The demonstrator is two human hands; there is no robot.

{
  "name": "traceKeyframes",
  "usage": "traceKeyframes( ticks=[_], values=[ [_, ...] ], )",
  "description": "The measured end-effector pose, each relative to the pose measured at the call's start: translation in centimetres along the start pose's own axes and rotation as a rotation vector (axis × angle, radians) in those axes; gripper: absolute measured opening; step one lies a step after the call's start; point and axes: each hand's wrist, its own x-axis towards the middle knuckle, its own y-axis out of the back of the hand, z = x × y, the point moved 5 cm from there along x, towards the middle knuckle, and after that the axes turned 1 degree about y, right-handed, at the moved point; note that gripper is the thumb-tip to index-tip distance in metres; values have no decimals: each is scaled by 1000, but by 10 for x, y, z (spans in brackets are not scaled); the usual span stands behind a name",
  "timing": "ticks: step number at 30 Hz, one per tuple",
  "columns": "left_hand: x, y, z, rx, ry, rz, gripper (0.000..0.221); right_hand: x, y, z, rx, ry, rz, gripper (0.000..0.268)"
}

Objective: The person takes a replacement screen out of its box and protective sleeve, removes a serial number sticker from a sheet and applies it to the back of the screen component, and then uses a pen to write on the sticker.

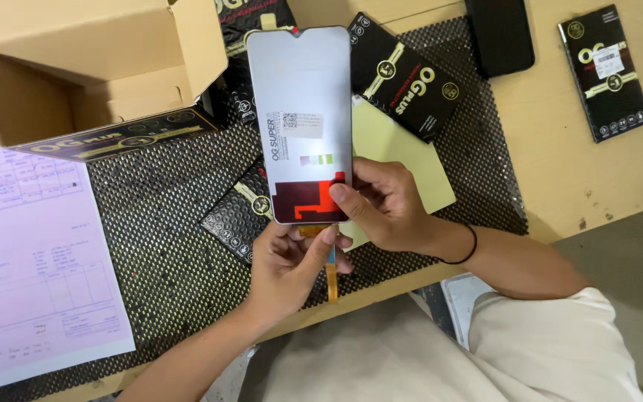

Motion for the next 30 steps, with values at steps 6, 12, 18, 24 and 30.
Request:
traceKeyframes(
  ticks=[6, 12, 18, 24, 30],
  values=[
    [-4, 0, 0, 159, -31, -58, 24, 9, 32, 3, -117, 71, 124, 21],
    [-5, -4, 7, 201, -90, -80, 35, 45, 58, -7, -163, 65, 240, 27],
    [-2, -11, 48, 368, -168, -303, 10, 44, 43, 0, -89, -127, 182, 22],
    [-9, -7, 65, 427, -361, -425, 22, 33, 24, 12, -144, -185, 71, 27],
    [-12, -6, 67, 453, -571, -475, 19, 24, 12, 12, -177, -213, -41, 27]
  ],
)
